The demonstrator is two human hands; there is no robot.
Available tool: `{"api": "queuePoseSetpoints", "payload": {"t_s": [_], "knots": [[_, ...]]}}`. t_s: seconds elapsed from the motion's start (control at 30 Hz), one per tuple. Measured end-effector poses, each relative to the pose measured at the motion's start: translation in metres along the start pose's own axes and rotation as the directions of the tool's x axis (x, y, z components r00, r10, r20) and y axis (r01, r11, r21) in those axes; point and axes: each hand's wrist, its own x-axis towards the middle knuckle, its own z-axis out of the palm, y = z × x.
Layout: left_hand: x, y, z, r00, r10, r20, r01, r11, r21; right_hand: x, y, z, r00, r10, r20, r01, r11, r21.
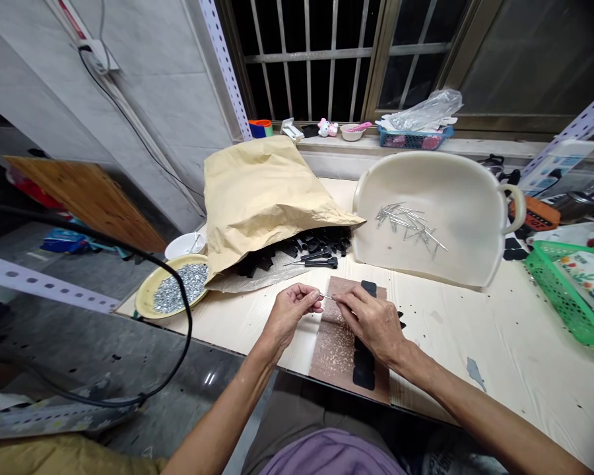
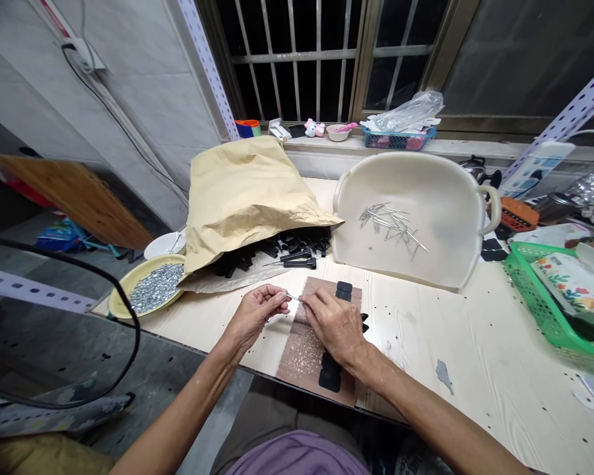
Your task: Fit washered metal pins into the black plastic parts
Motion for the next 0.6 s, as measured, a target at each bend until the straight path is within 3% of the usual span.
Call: {"api": "queuePoseSetpoints", "payload": {"t_s": [0.17,0.4,0.6], "knots": [[0.0010,-0.0051,0.0034,1.000,-0.015,0.006,0.015,0.999,0.041,-0.0031,0.0019,0.0040,0.999,0.040,-0.023,-0.040,0.999,-0.013],[0.0024,-0.0082,0.0083,0.996,0.092,-0.016,-0.088,0.983,0.162,-0.0039,0.0016,0.0069,0.992,0.118,0.031,-0.119,0.993,0.023],[0.0024,-0.0108,0.0090,0.992,0.125,-0.024,-0.117,0.970,0.213,-0.0024,0.0015,0.0074,0.996,0.089,0.015,-0.090,0.996,0.007]]}}
